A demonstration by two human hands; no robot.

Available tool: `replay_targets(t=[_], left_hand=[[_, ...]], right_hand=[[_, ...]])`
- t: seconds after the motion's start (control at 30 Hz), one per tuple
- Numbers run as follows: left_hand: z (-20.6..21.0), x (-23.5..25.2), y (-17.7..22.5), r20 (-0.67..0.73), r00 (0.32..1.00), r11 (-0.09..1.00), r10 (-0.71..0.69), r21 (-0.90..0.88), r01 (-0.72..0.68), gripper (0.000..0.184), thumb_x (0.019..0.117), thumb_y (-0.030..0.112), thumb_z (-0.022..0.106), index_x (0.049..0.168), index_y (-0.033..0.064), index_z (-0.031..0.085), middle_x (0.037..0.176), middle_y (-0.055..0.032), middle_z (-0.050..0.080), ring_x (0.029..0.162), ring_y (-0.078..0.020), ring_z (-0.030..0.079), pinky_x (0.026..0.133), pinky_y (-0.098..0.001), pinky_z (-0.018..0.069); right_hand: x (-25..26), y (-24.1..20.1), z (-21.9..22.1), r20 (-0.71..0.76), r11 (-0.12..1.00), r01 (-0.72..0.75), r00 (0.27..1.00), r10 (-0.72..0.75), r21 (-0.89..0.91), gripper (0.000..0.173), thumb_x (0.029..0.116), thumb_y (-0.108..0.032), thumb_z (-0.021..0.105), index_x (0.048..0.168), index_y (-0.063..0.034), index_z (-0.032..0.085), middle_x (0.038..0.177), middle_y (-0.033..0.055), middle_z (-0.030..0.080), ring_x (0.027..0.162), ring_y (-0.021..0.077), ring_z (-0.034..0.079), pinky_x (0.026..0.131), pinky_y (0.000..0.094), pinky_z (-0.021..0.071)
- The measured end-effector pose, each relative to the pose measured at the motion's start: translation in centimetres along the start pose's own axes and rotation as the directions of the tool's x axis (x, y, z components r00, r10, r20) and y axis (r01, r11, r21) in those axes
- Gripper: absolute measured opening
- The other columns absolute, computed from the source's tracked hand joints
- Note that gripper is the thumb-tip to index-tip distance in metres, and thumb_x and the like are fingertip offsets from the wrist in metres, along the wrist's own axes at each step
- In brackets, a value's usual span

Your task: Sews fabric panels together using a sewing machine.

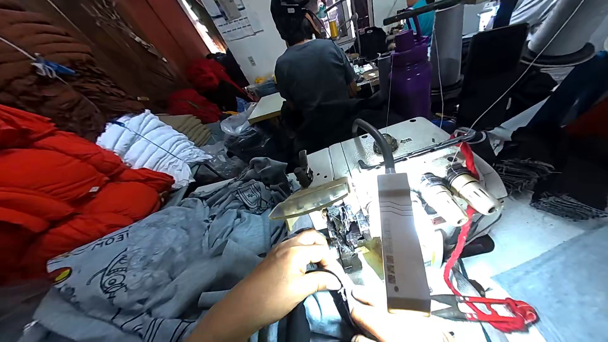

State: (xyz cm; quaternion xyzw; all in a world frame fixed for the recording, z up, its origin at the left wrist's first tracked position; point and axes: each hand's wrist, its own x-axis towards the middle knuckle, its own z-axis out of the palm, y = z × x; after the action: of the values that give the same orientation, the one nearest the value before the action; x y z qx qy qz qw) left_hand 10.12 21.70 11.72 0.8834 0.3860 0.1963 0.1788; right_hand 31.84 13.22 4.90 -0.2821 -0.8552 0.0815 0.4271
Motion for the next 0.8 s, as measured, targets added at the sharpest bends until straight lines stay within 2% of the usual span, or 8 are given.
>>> replay_targets(t=[0.07,0.17,0.3,0.53,0.63,0.7,0.73,0.8], left_hand=[[-0.2,-0.2,-0.1,0.012,0.999,0.998,-0.049,-0.046,0.05,0.009,0.0818,0.026,0.072,0.084,0.0197,0.077,0.097,0.009,0.071,0.1,0.0031,0.063,0.086,-0.0173,0.0513],[0.1,-0.4,0.0,-0.026,0.996,0.997,-0.081,-0.009,0.081,0.01,0.0821,0.028,0.071,0.082,0.021,0.077,0.094,0.0101,0.07,0.098,0.0034,0.062,0.085,-0.0169,0.0506],[0.3,0.0,1.1,-0.073,0.996,0.99,-0.042,0.131,0.051,0.011,0.0818,0.024,0.072,0.083,0.0136,0.076,0.09,0.0009,0.072,0.093,-0.009,0.068,0.081,-0.0284,0.0542],[0.5,0.1,1.2,-0.063,0.998,0.974,-0.001,0.226,0.015,0.015,0.0825,0.025,0.073,0.083,0.0108,0.073,0.089,-0.0051,0.071,0.089,-0.0175,0.071,0.076,-0.0355,0.0582],[-0.1,0.3,1.0,-0.009,1.0,0.988,-0.001,0.155,0.002,0.012,0.0821,0.024,0.072,0.081,0.0128,0.074,0.085,0.0003,0.071,0.088,-0.0115,0.068,0.077,-0.0326,0.0556],[-0.7,0.6,0.7,0.051,0.999,0.997,-0.016,0.078,0.012,0.01,0.0825,0.023,0.07,0.08,0.0144,0.074,0.082,0.0057,0.069,0.088,-0.002,0.063,0.08,-0.0221,0.0503],[-0.8,0.7,0.7,0.059,0.998,0.998,-0.022,0.059,0.018,0.01,0.0825,0.023,0.07,0.079,0.0145,0.075,0.082,0.0066,0.069,0.088,-0.0004,0.062,0.08,-0.0199,0.0492],[-0.5,0.6,1.0,0.033,0.999,0.995,-0.02,0.1,0.017,0.01,0.0823,0.022,0.071,0.08,0.013,0.075,0.082,0.0028,0.07,0.088,-0.0074,0.065,0.08,-0.0276,0.0521]], right_hand=[[0.0,0.1,-0.2,0.006,1.0,0.01,1.0,-0.01,0.01,0.019,0.0997,-0.001,0.054,0.097,0.0014,0.073,0.117,0.0199,0.073,0.119,0.0298,0.067,0.104,0.0345,0.0497],[0.0,0.3,-0.5,0.019,0.999,0.035,0.999,-0.035,0.003,0.019,0.0996,-0.001,0.053,0.096,0.0003,0.072,0.114,0.0195,0.074,0.115,0.0285,0.069,0.102,0.033,0.0511],[0.1,0.5,-0.6,-0.01,0.999,0.023,1.0,-0.022,0.043,0.017,0.098,-0.001,0.056,0.095,0.0012,0.073,0.11,0.0207,0.074,0.107,0.0289,0.071,0.096,0.0325,0.0538],[0.2,0.5,-0.7,-0.002,0.996,-0.017,1.0,0.017,0.086,0.016,0.0978,-0.002,0.058,0.096,0.0008,0.073,0.115,0.0242,0.071,0.109,0.0319,0.07,0.092,0.0345,0.0551],[0.1,0.6,-0.7,0.03,0.998,0.006,1.0,-0.008,0.068,0.018,0.0986,-0.001,0.055,0.098,0.0013,0.073,0.117,0.0239,0.071,0.11,0.0315,0.07,0.093,0.0349,0.0545],[-0.1,0.7,-0.6,0.058,0.999,0.026,0.998,-0.028,0.037,0.019,0.0976,0.001,0.055,0.099,0.0018,0.074,0.119,0.0233,0.071,0.112,0.0315,0.069,0.097,0.0347,0.0526],[-0.1,0.6,-0.6,0.056,0.999,0.027,0.998,-0.028,0.018,0.019,0.097,0.001,0.055,0.1,0.002,0.074,0.118,0.0226,0.072,0.111,0.031,0.069,0.097,0.0345,0.0526],[-0.1,0.5,-0.5,0.044,1.0,0.023,0.999,-0.023,-0.01,0.018,0.0967,0.0,0.056,0.099,0.002,0.074,0.117,0.0218,0.072,0.109,0.0302,0.071,0.095,0.0343,0.0539]])
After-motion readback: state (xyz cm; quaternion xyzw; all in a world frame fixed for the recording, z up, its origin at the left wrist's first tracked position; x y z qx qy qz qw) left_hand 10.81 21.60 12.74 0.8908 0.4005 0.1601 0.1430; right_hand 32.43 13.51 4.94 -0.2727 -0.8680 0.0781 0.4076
